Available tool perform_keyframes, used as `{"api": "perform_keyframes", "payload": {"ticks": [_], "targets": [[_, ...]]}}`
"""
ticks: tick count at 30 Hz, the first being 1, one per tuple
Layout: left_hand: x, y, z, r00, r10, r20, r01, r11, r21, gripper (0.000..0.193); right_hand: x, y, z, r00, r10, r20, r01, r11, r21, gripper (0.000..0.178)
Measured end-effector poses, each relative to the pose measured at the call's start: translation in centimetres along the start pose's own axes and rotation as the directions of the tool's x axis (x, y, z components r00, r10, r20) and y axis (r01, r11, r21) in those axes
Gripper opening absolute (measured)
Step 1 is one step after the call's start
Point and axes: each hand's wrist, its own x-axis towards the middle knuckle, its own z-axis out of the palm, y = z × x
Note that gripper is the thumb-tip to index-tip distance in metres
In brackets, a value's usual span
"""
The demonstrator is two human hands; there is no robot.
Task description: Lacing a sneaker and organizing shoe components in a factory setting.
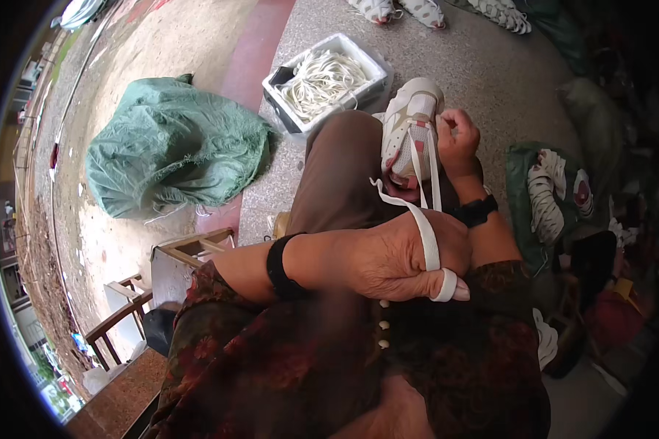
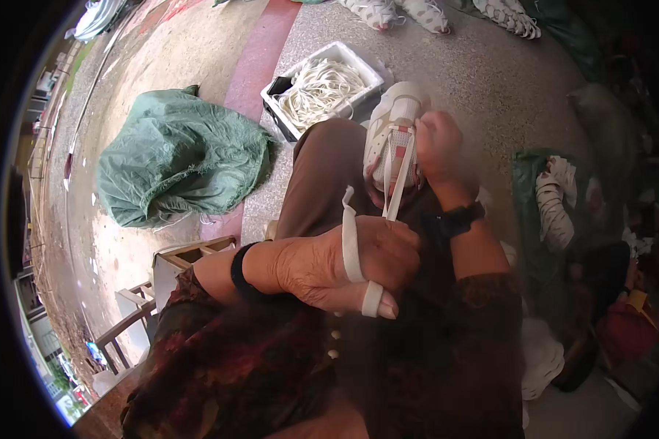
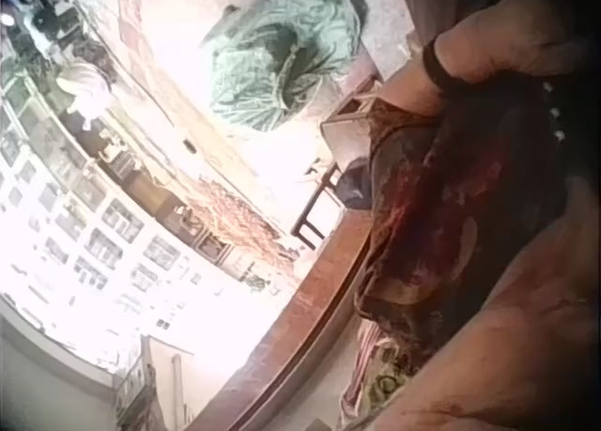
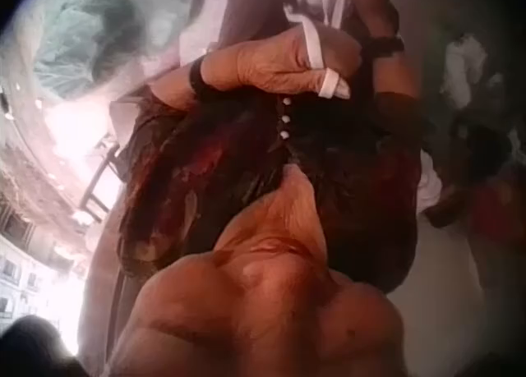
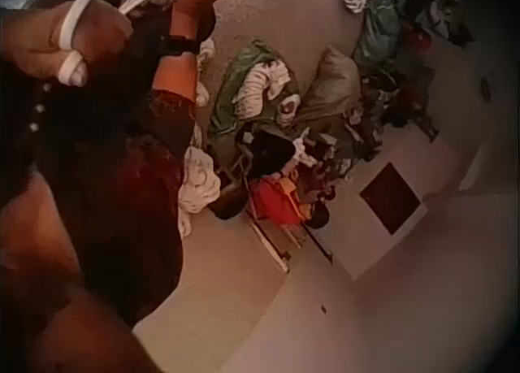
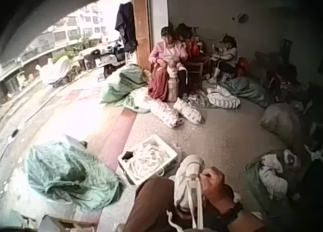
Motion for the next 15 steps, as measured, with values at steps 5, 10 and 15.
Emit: {"api": "perform_keyframes", "payload": {"ticks": [5,10,15], "targets": [[-0.3,0.1,0.2,0.998,0.047,0.043,-0.048,0.999,0.014,0.024,-3.9,-2.4,0.1,0.968,-0.132,0.215,0.119,0.99,0.072,0.015],[-0.3,-0.4,0.9,0.995,0.099,-0.028,-0.099,0.995,-0.008,0.022,-3.6,-2.2,1.8,0.968,-0.246,0.058,0.243,0.969,0.05,0.021],[-0.2,-0.8,0.3,0.994,0.096,-0.047,-0.096,0.995,-0.004,0.021,-3.4,-0.5,2.9,0.992,-0.089,0.086,0.075,0.985,0.158,0.018]]}}
